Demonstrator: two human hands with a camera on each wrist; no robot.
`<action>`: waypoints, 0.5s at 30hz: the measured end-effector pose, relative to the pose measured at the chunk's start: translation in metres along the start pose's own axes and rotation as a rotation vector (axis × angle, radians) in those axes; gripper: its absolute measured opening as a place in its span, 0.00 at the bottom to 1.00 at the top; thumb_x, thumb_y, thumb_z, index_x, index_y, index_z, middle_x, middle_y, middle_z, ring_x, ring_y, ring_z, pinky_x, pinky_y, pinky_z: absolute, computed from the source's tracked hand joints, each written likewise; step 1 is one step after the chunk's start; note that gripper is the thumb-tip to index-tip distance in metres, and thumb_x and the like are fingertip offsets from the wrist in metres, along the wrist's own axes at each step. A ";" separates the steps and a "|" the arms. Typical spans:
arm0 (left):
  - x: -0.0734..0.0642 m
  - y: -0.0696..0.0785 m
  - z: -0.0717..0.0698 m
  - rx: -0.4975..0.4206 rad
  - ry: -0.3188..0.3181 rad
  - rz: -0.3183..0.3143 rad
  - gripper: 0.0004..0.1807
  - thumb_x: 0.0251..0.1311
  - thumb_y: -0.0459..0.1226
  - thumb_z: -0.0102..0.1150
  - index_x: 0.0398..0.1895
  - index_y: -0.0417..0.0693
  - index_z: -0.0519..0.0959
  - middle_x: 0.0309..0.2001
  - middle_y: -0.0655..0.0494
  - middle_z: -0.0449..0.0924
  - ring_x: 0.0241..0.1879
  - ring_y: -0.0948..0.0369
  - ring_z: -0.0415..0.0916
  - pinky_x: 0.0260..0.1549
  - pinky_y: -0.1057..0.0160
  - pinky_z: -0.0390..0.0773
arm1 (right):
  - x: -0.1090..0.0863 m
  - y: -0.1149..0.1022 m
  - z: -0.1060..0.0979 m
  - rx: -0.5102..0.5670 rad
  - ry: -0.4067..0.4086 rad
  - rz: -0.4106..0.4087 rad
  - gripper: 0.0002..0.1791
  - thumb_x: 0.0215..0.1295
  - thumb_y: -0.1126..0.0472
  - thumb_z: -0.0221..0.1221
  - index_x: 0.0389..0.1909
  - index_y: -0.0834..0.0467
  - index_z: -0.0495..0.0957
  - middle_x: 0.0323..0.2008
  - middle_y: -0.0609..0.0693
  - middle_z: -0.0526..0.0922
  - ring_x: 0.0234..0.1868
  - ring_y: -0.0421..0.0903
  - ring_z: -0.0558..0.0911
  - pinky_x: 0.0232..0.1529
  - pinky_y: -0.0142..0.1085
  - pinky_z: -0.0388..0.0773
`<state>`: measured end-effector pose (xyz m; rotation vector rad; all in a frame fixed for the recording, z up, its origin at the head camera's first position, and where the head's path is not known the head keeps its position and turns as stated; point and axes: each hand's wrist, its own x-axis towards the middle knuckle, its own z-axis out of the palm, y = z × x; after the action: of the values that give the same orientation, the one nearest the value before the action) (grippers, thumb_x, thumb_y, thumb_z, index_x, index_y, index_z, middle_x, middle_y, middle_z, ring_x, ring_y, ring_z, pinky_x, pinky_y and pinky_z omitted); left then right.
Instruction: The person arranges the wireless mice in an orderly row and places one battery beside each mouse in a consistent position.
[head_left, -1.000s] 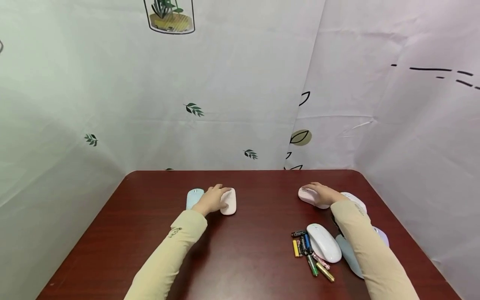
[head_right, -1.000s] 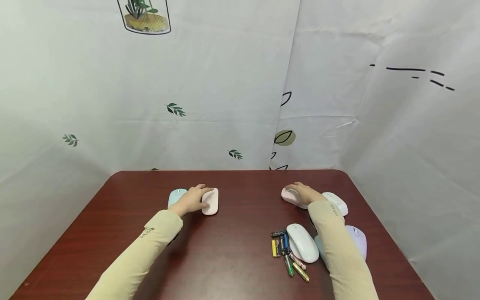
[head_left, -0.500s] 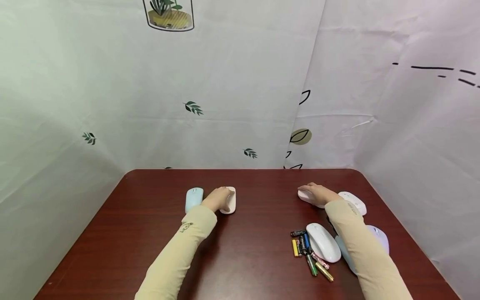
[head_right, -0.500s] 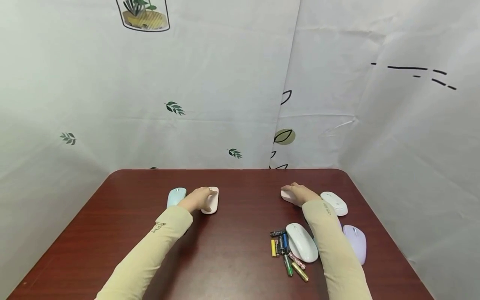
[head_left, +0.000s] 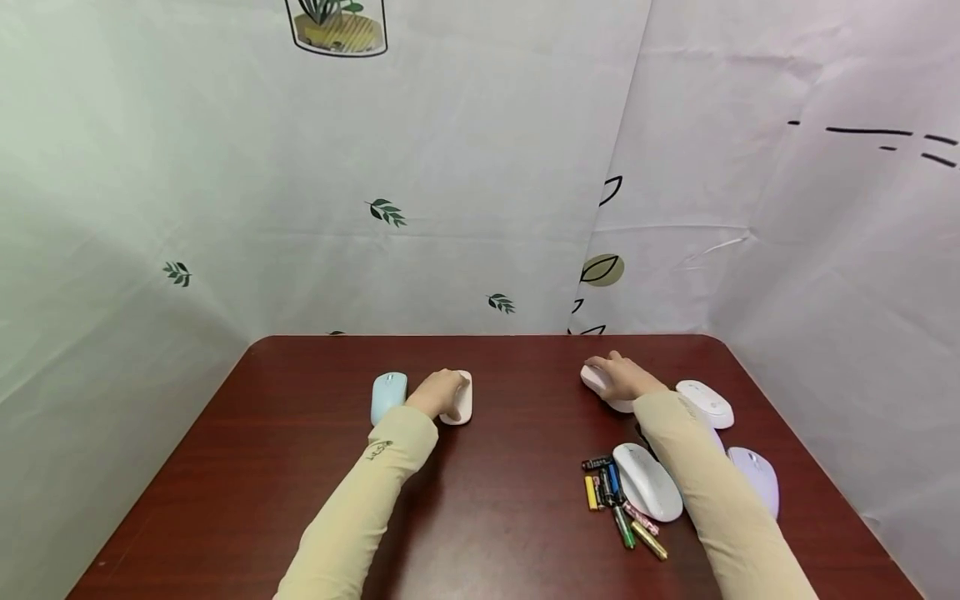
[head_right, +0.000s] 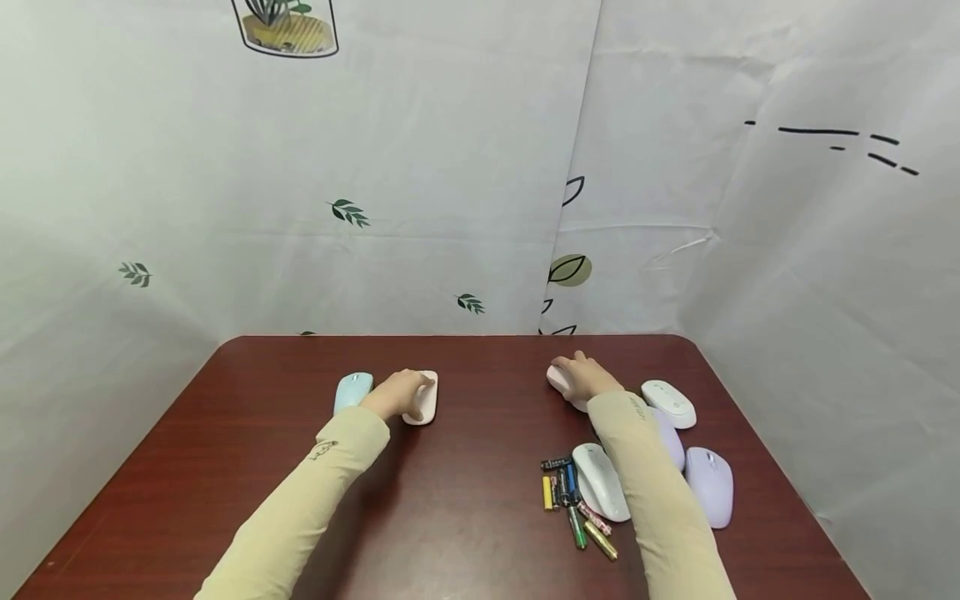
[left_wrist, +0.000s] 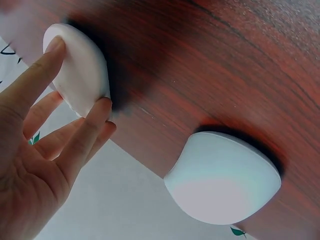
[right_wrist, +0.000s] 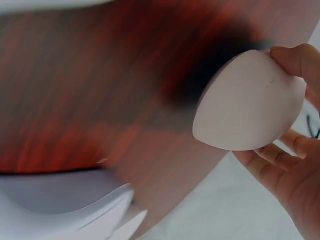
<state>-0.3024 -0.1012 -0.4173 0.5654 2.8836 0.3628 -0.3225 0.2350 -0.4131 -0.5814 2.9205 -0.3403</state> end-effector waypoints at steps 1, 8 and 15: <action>0.000 0.000 -0.001 -0.008 -0.005 -0.007 0.32 0.40 0.31 0.75 0.54 0.38 0.77 0.51 0.42 0.79 0.50 0.47 0.76 0.49 0.54 0.76 | 0.003 -0.004 0.000 0.001 0.003 0.011 0.31 0.51 0.66 0.63 0.60 0.61 0.69 0.45 0.65 0.70 0.40 0.57 0.75 0.40 0.49 0.75; -0.001 0.000 -0.001 -0.025 0.001 -0.012 0.33 0.39 0.32 0.75 0.55 0.37 0.76 0.52 0.41 0.79 0.52 0.47 0.76 0.50 0.54 0.76 | 0.022 -0.036 0.005 0.071 0.010 0.064 0.33 0.54 0.60 0.62 0.62 0.62 0.65 0.50 0.69 0.68 0.40 0.57 0.75 0.39 0.48 0.75; 0.002 -0.002 -0.001 -0.046 -0.008 -0.031 0.33 0.40 0.32 0.75 0.56 0.39 0.76 0.53 0.43 0.78 0.52 0.49 0.76 0.47 0.56 0.77 | 0.035 -0.071 0.012 0.177 -0.007 0.170 0.34 0.55 0.57 0.61 0.62 0.65 0.64 0.51 0.70 0.67 0.45 0.61 0.75 0.43 0.51 0.76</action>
<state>-0.3051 -0.1020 -0.4173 0.5130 2.8646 0.4208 -0.3271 0.1546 -0.4107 -0.3065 2.8668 -0.5652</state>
